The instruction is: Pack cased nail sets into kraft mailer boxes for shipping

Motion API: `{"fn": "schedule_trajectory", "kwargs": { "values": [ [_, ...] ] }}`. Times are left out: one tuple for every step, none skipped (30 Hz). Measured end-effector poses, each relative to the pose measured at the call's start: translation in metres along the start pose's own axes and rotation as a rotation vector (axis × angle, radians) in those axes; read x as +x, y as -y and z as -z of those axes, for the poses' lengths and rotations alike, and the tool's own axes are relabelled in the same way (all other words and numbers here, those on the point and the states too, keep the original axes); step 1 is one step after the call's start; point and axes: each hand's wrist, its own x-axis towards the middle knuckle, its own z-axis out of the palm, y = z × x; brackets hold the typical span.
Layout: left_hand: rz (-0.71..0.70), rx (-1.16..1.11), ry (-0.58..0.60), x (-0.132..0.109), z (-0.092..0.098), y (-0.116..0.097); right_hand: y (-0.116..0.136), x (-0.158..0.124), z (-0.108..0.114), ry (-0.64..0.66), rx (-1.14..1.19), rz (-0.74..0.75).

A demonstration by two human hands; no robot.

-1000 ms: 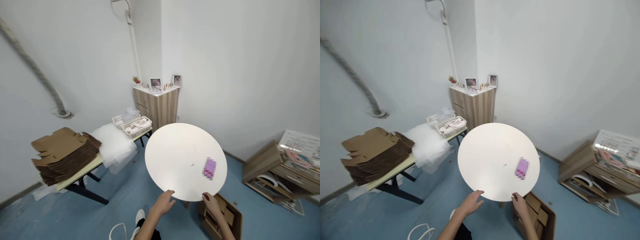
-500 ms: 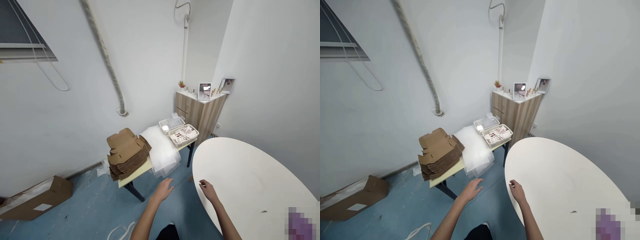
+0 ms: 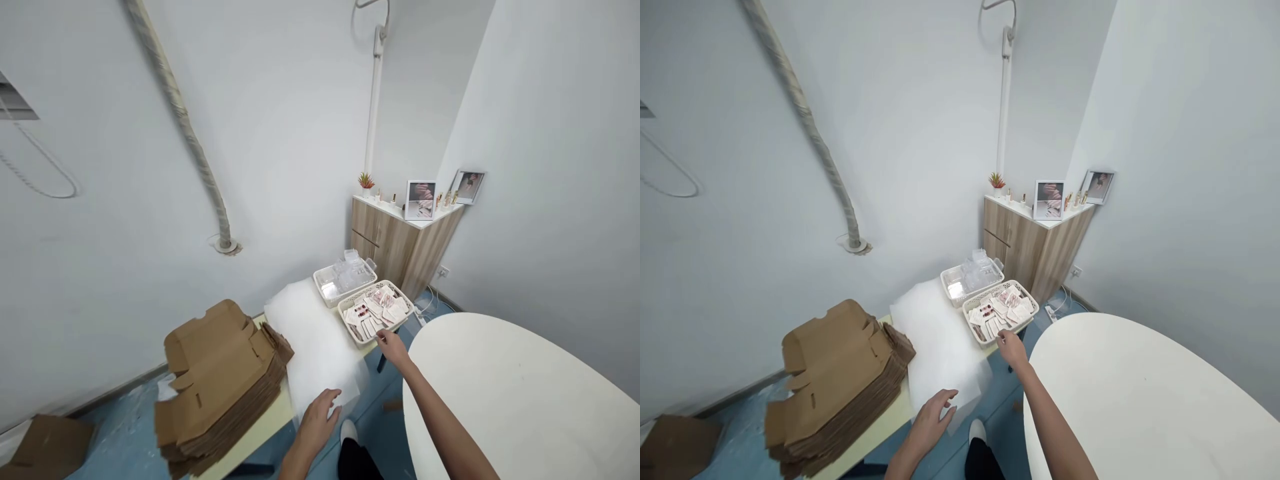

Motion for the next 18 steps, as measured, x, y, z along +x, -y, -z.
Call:
{"fn": "schedule_trajectory", "kwargs": {
  "values": [
    [0.004, 0.003, -0.008, 0.015, 0.001, 0.003, 0.001, 0.025, 0.005, -0.011, -0.007, 0.006],
    [0.007, 0.008, -0.016, 0.031, 0.003, 0.005, 0.002, 0.049, 0.01, -0.025, -0.016, 0.009],
    [0.009, 0.015, -0.023, 0.048, 0.005, 0.007, 0.003, 0.073, 0.015, -0.046, -0.028, 0.015],
    [0.011, 0.023, -0.029, 0.064, 0.008, 0.009, 0.005, 0.096, 0.02, -0.07, -0.044, 0.026],
    [0.012, 0.031, -0.037, 0.08, 0.011, 0.01, 0.006, 0.119, 0.024, -0.097, -0.065, 0.039],
    [0.015, 0.039, -0.048, 0.095, 0.015, 0.012, 0.008, 0.142, 0.028, -0.122, -0.088, 0.055],
    [0.019, 0.046, -0.059, 0.109, 0.019, 0.013, 0.01, 0.164, 0.031, -0.146, -0.113, 0.072],
    [0.024, 0.051, -0.072, 0.122, 0.024, 0.014, 0.013, 0.185, 0.034, -0.164, -0.138, 0.088],
    [0.03, 0.054, -0.083, 0.134, 0.029, 0.015, 0.016, 0.206, 0.036, -0.174, -0.163, 0.103],
    [0.035, 0.055, -0.091, 0.146, 0.035, 0.015, 0.02, 0.227, 0.037, -0.178, -0.188, 0.118],
    [0.039, 0.052, -0.097, 0.157, 0.041, 0.015, 0.025, 0.247, 0.037, -0.178, -0.209, 0.137],
    [0.041, 0.048, -0.103, 0.168, 0.047, 0.015, 0.031, 0.267, 0.037, -0.173, -0.226, 0.158],
    [0.038, 0.042, -0.109, 0.179, 0.053, 0.015, 0.036, 0.286, 0.036, -0.163, -0.24, 0.178],
    [0.031, 0.037, -0.116, 0.19, 0.059, 0.014, 0.042, 0.305, 0.034, -0.145, -0.251, 0.192],
    [0.021, 0.035, -0.124, 0.201, 0.065, 0.013, 0.048, 0.322, 0.032, -0.124, -0.263, 0.198],
    [0.01, 0.034, -0.132, 0.211, 0.069, 0.013, 0.053, 0.338, 0.029, -0.099, -0.275, 0.198],
    [-0.002, 0.037, -0.138, 0.222, 0.073, 0.014, 0.057, 0.353, 0.025, -0.072, -0.289, 0.194],
    [-0.012, 0.04, -0.145, 0.232, 0.076, 0.015, 0.06, 0.367, 0.022, -0.046, -0.302, 0.188]
  ]
}}
